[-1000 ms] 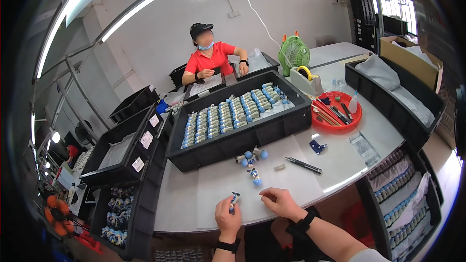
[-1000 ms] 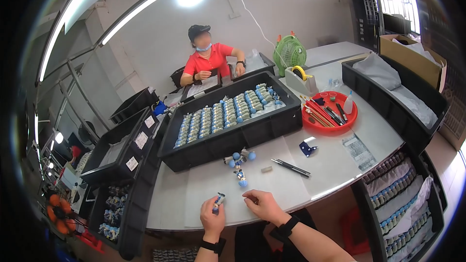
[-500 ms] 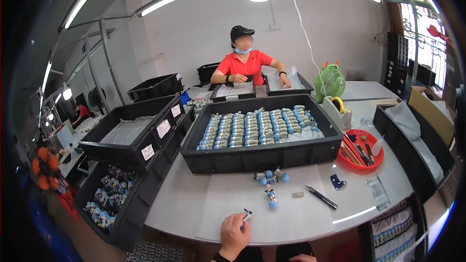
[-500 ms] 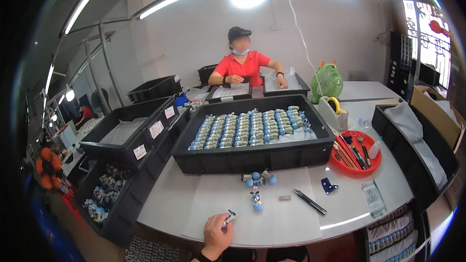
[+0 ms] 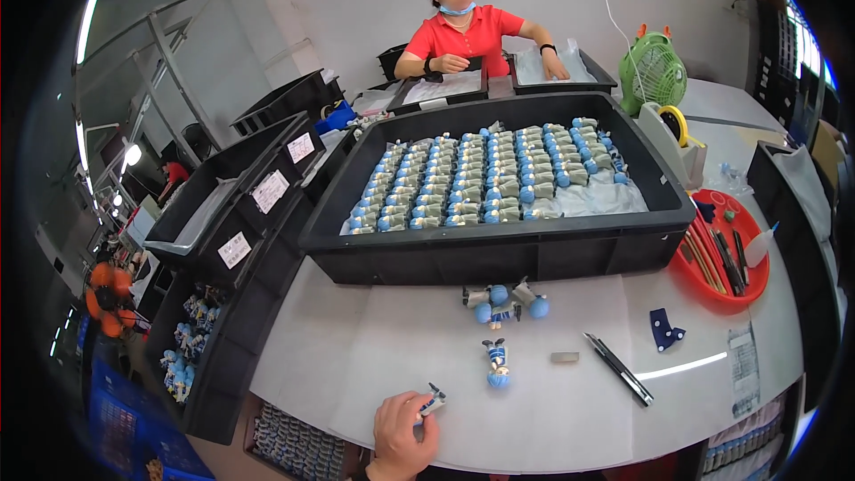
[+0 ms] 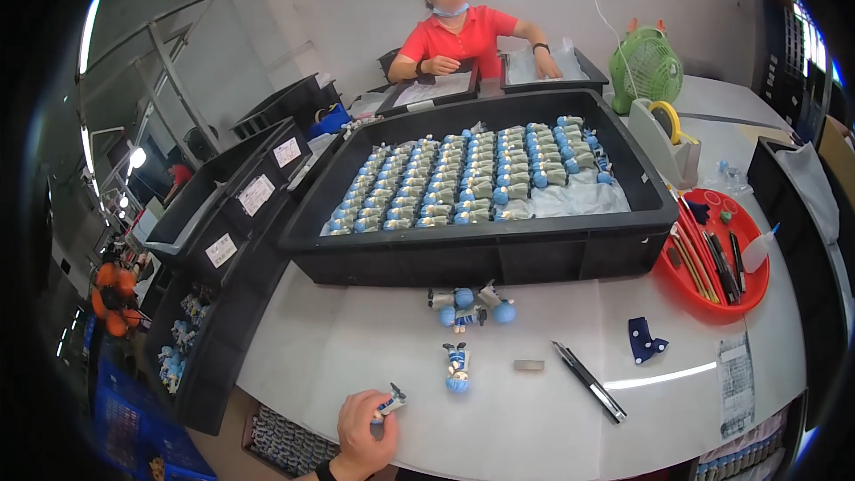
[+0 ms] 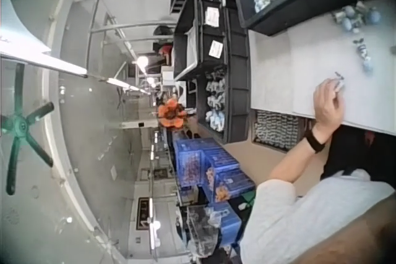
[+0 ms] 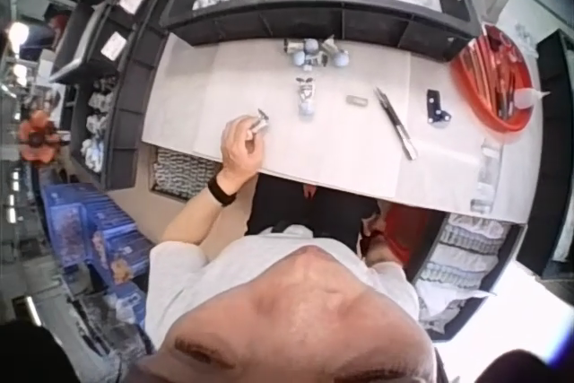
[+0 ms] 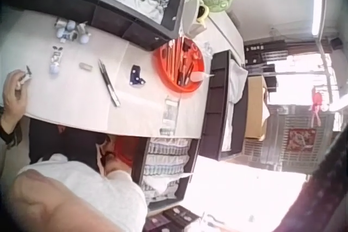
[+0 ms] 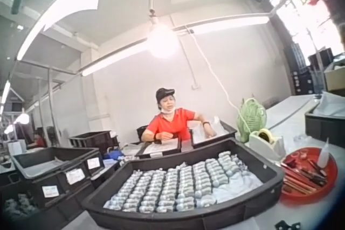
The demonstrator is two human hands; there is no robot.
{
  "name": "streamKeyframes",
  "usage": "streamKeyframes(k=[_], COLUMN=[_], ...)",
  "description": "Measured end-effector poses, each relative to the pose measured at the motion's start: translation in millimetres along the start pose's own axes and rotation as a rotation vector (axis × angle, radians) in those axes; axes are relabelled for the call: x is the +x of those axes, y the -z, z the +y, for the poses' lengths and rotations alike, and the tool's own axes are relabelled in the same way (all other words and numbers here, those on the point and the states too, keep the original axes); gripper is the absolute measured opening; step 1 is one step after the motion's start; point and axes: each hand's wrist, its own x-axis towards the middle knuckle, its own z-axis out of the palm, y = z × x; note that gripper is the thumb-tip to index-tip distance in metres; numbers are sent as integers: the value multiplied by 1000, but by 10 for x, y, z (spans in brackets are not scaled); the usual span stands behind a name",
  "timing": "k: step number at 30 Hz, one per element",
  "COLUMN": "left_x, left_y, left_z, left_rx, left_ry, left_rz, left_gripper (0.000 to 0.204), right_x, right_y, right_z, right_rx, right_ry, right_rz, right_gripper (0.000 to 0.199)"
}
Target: Assembling small blue and white toy figures and sorting them into bins at a workbench.
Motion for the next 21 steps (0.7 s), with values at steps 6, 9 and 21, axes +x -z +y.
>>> streamKeyframes(k=[6, 9, 21], left_x=[7, -17, -6], left_y=[-9, 2, 16], left_z=[16, 24, 2], left_rx=[32, 42, 33], left_ry=[-24, -32, -26], left_rz=[11, 12, 14], left_gripper=[25, 25, 24], right_x=[97, -15, -432], right_y=[-321, -356, -436], right_z=[-366, -528, -979], right_rx=[-133, -219, -538], right_ry=[7, 5, -11], right_rz=[-61, -86, -137], right_gripper=[46, 46, 46])
